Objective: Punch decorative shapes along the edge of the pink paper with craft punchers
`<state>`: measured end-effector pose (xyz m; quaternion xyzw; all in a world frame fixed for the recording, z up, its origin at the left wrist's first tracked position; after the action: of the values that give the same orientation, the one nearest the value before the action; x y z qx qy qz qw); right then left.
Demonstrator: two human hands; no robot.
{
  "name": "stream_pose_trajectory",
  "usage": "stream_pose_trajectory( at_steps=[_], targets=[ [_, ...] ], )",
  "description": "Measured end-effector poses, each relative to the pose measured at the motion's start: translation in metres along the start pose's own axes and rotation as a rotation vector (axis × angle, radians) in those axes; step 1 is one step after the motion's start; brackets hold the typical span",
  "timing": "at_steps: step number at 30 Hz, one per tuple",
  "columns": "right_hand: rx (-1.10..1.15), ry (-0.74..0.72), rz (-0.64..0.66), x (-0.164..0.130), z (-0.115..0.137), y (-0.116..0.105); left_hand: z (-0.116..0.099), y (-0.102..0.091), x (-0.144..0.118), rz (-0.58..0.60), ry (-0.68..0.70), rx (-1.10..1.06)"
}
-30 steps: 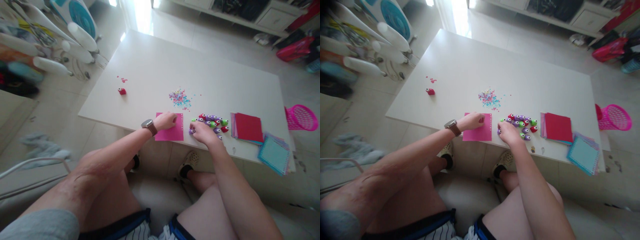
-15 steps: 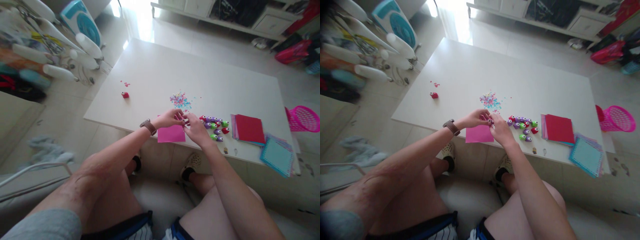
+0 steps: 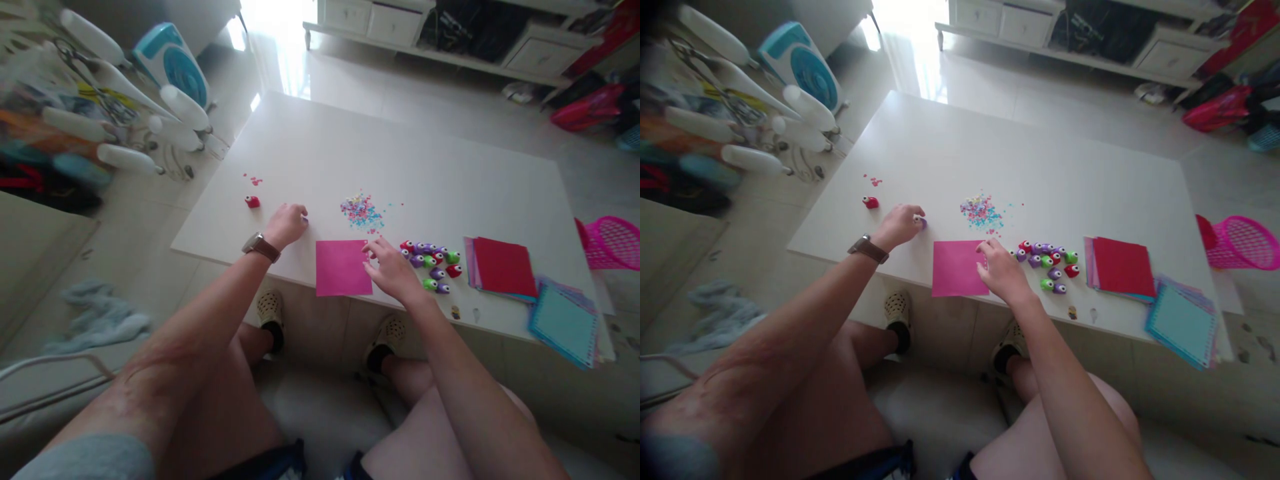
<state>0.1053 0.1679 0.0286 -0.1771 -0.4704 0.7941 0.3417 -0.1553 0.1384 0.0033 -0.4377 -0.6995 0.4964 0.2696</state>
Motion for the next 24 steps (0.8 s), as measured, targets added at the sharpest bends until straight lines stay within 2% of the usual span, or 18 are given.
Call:
stream_pose_trajectory(
  at_steps=[3, 6, 9, 12, 15, 18, 20, 22, 24],
  targets=[
    [-0.009, 0.015, 0.006, -0.001, 0.003, 0.000, -0.014, -0.004, -0.004, -0.042, 0.060, -0.009],
    [-0.026, 0.013, 0.046, -0.005, 0.012, 0.005, -0.021, 0.006, -0.009, 0.023, 0.074, -0.014],
    [-0.050, -0.012, 0.131, -0.013, 0.026, 0.017, -0.020, 0.012, -0.010, 0.035, 0.067, 0.009],
    [-0.089, -0.044, 0.216, -0.021, 0.038, 0.029, -0.005, 0.011, -0.005, 0.031, 0.027, 0.038],
    [-0.113, -0.077, 0.270, -0.026, 0.044, 0.037, 0.022, 0.003, 0.005, 0.007, -0.059, 0.056],
    [-0.120, -0.102, 0.288, -0.026, 0.044, 0.038, 0.048, -0.007, 0.013, -0.020, -0.141, 0.078],
    [-0.120, -0.104, 0.290, -0.024, 0.042, 0.035, 0.054, -0.011, 0.014, -0.043, -0.163, 0.101],
    [-0.125, -0.095, 0.291, -0.022, 0.039, 0.032, 0.044, -0.009, 0.011, -0.063, -0.121, 0.102],
    [-0.135, -0.078, 0.293, -0.020, 0.037, 0.028, 0.019, 0.002, 0.005, -0.039, -0.016, 0.050]
  ],
)
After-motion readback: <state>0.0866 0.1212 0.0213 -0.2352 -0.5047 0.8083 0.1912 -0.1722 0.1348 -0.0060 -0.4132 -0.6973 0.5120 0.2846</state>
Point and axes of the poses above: each hand's wrist, its own x-axis towards the middle knuckle, its own y-axis out of the palm, z = x × y, the point moved 10 cm from there along x, towards the middle knuckle, and after that the axes turned 9 degrees about -z, right-handed, at the moved point
